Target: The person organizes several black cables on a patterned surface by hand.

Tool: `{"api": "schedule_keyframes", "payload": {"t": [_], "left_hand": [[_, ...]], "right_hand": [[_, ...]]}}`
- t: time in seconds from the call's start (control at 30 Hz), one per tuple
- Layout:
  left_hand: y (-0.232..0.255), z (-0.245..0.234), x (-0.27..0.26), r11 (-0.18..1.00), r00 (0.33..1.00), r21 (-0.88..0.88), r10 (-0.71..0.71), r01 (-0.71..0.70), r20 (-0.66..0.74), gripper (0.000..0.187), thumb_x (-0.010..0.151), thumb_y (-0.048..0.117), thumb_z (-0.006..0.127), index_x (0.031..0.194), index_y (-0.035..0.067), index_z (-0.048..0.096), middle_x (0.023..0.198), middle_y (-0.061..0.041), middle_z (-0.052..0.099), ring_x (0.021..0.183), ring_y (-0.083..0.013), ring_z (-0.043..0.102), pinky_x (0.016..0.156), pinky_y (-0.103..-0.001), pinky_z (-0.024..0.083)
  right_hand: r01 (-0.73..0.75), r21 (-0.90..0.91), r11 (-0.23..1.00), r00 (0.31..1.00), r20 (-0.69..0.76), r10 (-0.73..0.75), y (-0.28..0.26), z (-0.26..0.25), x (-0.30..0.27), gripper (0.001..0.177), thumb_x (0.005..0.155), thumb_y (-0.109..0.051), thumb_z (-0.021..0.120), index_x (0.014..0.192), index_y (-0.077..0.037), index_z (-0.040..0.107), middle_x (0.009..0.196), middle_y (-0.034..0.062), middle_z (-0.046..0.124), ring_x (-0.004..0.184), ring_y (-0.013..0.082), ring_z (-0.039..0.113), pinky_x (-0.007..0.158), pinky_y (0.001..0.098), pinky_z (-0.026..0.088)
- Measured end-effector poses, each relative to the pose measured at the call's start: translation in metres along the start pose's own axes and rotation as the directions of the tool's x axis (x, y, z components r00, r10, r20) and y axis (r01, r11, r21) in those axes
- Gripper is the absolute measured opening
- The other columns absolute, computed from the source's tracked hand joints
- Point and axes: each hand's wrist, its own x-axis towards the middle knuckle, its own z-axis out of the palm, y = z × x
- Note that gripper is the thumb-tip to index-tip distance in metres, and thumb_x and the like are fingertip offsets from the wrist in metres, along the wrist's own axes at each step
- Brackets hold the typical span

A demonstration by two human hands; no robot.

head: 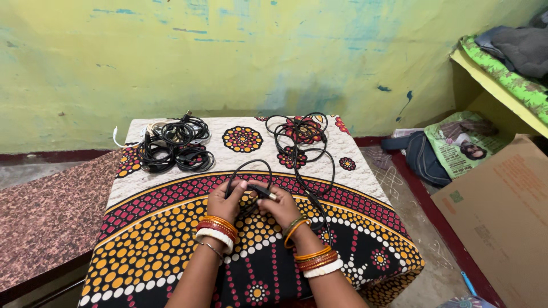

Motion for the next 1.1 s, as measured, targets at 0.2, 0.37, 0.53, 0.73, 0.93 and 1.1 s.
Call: {"api": "schedule_keyframes", "payload": {"t": [0.2,0.37,0.53,0.73,0.93,1.1], "left_hand": [[0.007,-0.003,-0.005,0.996,0.998,-0.066,-0.060,0.060,0.008,0.021,0.089,0.027,0.077,0.093,0.007,0.076,0.056,0.008,0.051,0.041,-0.0039,0.036,0.039,-0.023,0.023],[0.002,-0.002,-0.001,0.998,0.999,0.066,0.002,-0.004,0.042,0.018,0.088,0.022,0.080,0.089,0.005,0.075,0.065,0.007,0.061,0.049,-0.0028,0.042,0.044,-0.022,0.029],[0.002,-0.001,0.001,0.994,0.982,0.072,0.069,-0.083,0.176,0.012,0.088,0.017,0.077,0.088,0.005,0.076,0.075,0.000,0.076,0.065,-0.0055,0.066,0.064,-0.020,0.052],[0.007,0.002,-0.005,0.987,0.991,0.159,-0.001,-0.021,0.135,0.014,0.088,0.018,0.077,0.087,0.005,0.074,0.073,-0.002,0.075,0.062,-0.0068,0.064,0.061,-0.023,0.051],[-0.009,0.004,-0.004,0.948,0.982,0.260,0.159,-0.181,0.105,0.018,0.090,0.023,0.077,0.087,0.005,0.075,0.071,0.001,0.068,0.062,-0.0054,0.057,0.058,-0.023,0.047],[-0.022,-0.005,0.004,0.993,0.993,0.029,0.117,-0.118,0.025,0.033,0.107,0.033,0.054,0.097,0.007,0.072,0.071,0.001,0.061,0.061,-0.0079,0.053,0.057,-0.024,0.046]], "right_hand": [[-0.078,0.247,0.966,0.989,0.141,0.044,-0.042,0.012,-0.014,0.051,0.096,-0.024,0.042,0.137,-0.002,0.062,0.116,0.0062,0.073,0.093,0.0085,0.063,0.079,0.0241,0.051],[-0.138,0.137,0.981,0.989,0.079,0.128,-0.040,0.012,-0.013,0.053,0.106,-0.040,0.040,0.138,-0.005,0.063,0.111,0.0017,0.071,0.094,0.0058,0.061,0.073,0.0218,0.047],[-0.125,0.036,0.992,0.991,0.051,0.123,-0.018,0.002,-0.003,0.055,0.110,-0.047,0.042,0.138,-0.009,0.069,0.094,-0.0019,0.064,0.066,0.0041,0.046,0.059,0.0193,0.039],[-0.263,-0.302,0.916,0.948,0.094,0.303,-0.037,-0.014,0.008,0.052,0.103,-0.050,0.040,0.128,-0.015,0.070,0.087,-0.0034,0.068,0.060,0.0081,0.048,0.054,0.0245,0.043],[0.165,-0.751,0.640,0.879,0.406,0.249,-0.078,-0.009,0.013,0.053,0.104,-0.053,0.048,0.103,-0.006,0.073,0.089,0.0043,0.075,0.080,0.0122,0.066,0.075,0.0288,0.052],[0.085,-0.896,0.435,0.942,0.215,0.258,-0.094,0.007,0.020,0.046,0.100,-0.048,0.056,0.107,-0.004,0.068,0.088,0.0148,0.072,0.078,0.0206,0.066,0.075,0.0370,0.052]]}}
